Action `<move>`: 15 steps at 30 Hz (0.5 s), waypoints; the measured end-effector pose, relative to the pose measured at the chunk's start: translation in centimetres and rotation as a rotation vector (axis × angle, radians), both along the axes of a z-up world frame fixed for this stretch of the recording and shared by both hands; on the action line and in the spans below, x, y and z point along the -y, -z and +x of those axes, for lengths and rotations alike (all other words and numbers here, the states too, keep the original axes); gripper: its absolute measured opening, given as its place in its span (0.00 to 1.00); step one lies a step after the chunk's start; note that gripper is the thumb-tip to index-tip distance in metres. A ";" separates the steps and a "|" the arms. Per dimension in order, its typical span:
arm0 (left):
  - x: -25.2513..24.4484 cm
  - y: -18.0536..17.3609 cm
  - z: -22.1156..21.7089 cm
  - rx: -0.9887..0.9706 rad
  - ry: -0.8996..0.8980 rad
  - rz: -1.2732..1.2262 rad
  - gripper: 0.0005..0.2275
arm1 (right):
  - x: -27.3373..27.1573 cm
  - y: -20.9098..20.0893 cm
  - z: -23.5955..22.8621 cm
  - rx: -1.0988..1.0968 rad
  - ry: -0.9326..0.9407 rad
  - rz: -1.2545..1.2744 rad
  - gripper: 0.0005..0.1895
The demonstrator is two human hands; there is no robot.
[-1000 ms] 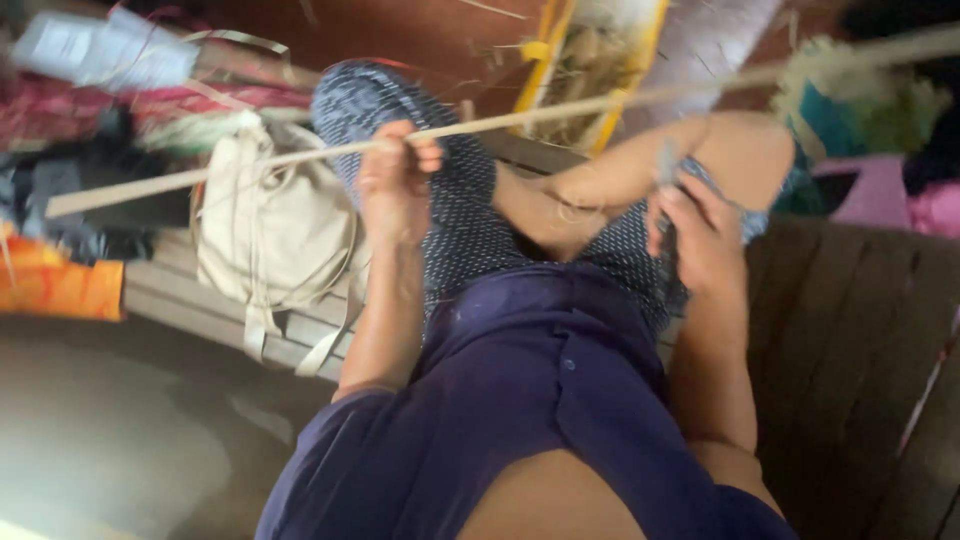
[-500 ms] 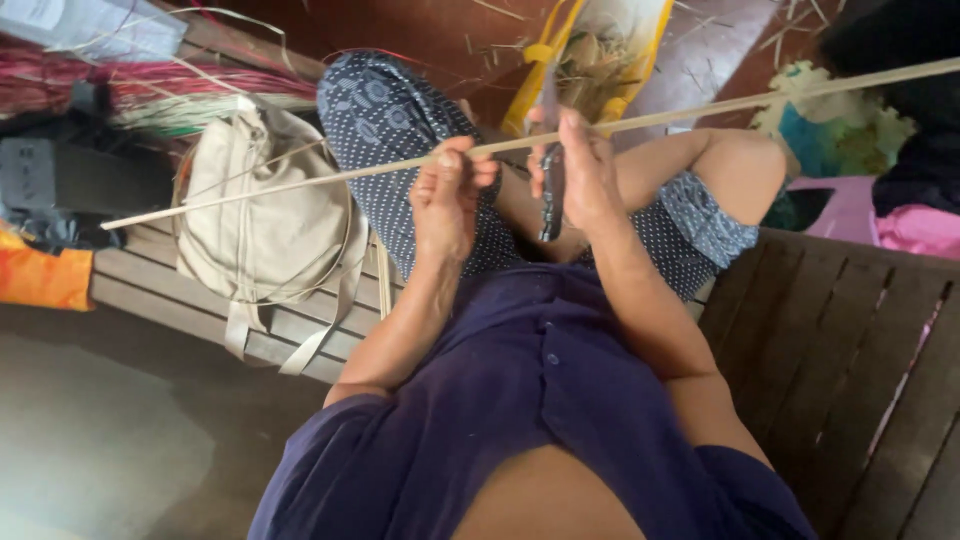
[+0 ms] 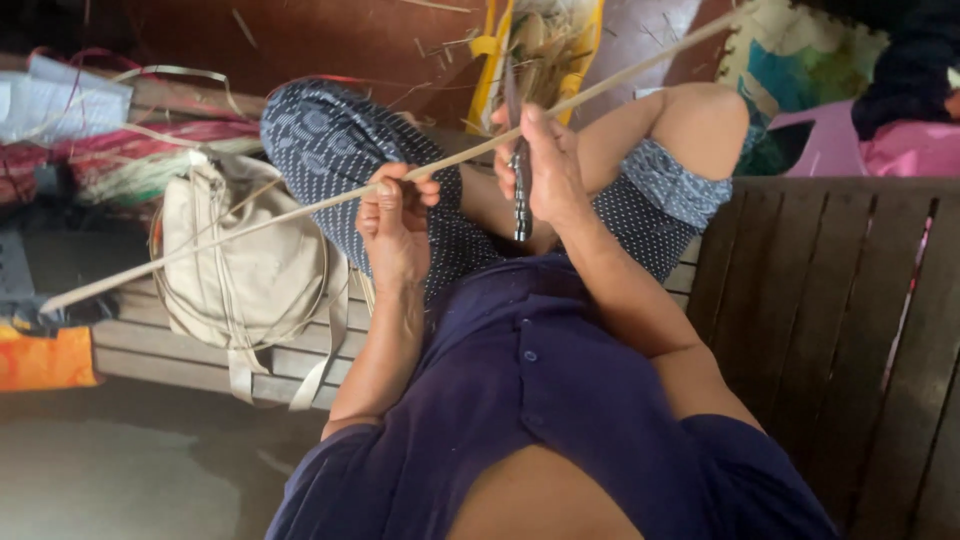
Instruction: The person is using a small hand knife to shave and smooth thin wooden or bamboo strips while sitting on the floor.
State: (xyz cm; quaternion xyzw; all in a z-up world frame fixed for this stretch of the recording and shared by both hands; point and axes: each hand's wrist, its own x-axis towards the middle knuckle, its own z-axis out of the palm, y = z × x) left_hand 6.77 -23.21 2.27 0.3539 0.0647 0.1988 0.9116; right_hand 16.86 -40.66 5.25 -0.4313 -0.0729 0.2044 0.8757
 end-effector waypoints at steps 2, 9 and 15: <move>-0.1 1.4 0.7 -0.013 0.025 -0.020 0.11 | 0.1 0.6 0.0 0.052 -0.024 0.046 0.19; -1.6 3.3 0.7 -0.017 -0.030 -0.024 0.09 | 0.3 1.4 -1.7 0.088 -0.205 0.233 0.21; -1.3 0.3 -0.9 -0.073 -0.105 0.256 0.12 | 1.5 1.1 -0.4 0.419 0.191 -0.415 0.15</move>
